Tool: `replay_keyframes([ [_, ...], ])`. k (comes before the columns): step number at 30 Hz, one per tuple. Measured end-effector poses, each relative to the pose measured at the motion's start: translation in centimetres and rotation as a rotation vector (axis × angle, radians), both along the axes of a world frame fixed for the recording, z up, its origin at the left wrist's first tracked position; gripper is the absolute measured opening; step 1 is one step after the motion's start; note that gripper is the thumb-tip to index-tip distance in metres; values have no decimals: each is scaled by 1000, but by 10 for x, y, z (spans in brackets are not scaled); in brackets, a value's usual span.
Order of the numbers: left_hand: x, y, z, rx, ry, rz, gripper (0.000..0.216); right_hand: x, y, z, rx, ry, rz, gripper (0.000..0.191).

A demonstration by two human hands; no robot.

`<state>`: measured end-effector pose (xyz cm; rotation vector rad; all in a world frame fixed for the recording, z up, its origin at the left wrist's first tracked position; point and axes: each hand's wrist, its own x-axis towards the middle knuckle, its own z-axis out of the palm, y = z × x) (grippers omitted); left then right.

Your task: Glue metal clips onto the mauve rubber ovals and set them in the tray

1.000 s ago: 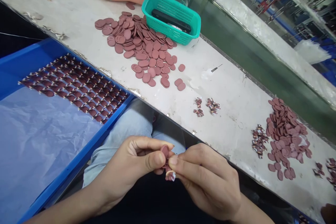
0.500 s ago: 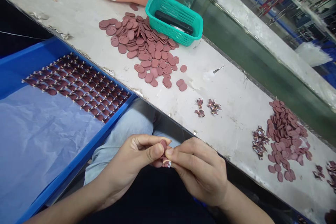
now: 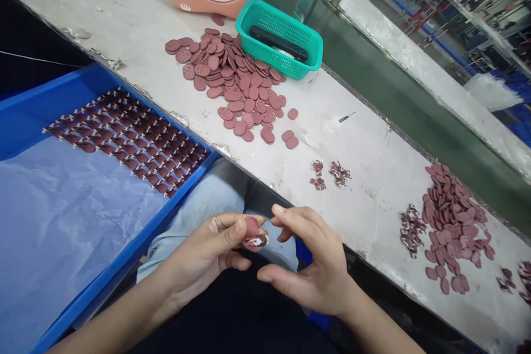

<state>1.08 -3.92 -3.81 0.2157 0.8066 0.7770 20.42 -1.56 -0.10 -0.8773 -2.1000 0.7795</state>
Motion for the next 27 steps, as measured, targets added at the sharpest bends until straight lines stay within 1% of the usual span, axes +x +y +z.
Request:
replay_keyframes([
  [3,-2,1,-2,-49,-50,15,36,-1,0,-3,-63,22,-13,40],
  [7,-4,1,-3,-38,-66,12,39,-6,1,-5,-107,32,-8,24],
  [11,-6,2,-5,-24,-58,13,37,-11,4,-5,-146,57,6,15],
  [13,-8,2,-7,6,-76,14,46,-14,5,-6,-126,73,-3,15],
  [15,-11,2,-8,49,-57,63,57,-17,5,-10,-41,64,-58,17],
  [16,-12,1,-9,72,-1,127,58,-19,5,-14,25,52,-103,19],
  [17,-14,0,-10,98,85,216,54,-21,5,-18,105,35,-148,23],
  [19,-16,-3,-11,172,279,383,40,-27,5,-29,291,-12,-215,32],
  [20,-17,-5,-11,213,354,434,34,-30,5,-34,379,-36,-225,36],
  [21,-18,-6,-11,252,398,451,31,-34,6,-40,450,-58,-222,39],
  [23,-18,-7,-11,310,416,426,27,-43,8,-49,538,-78,-195,41],
  [25,-17,-6,-10,323,432,407,22,-54,10,-54,557,-74,-162,37],
  [27,-18,-6,-10,303,513,412,20,-64,12,-55,552,-66,-143,32],
])
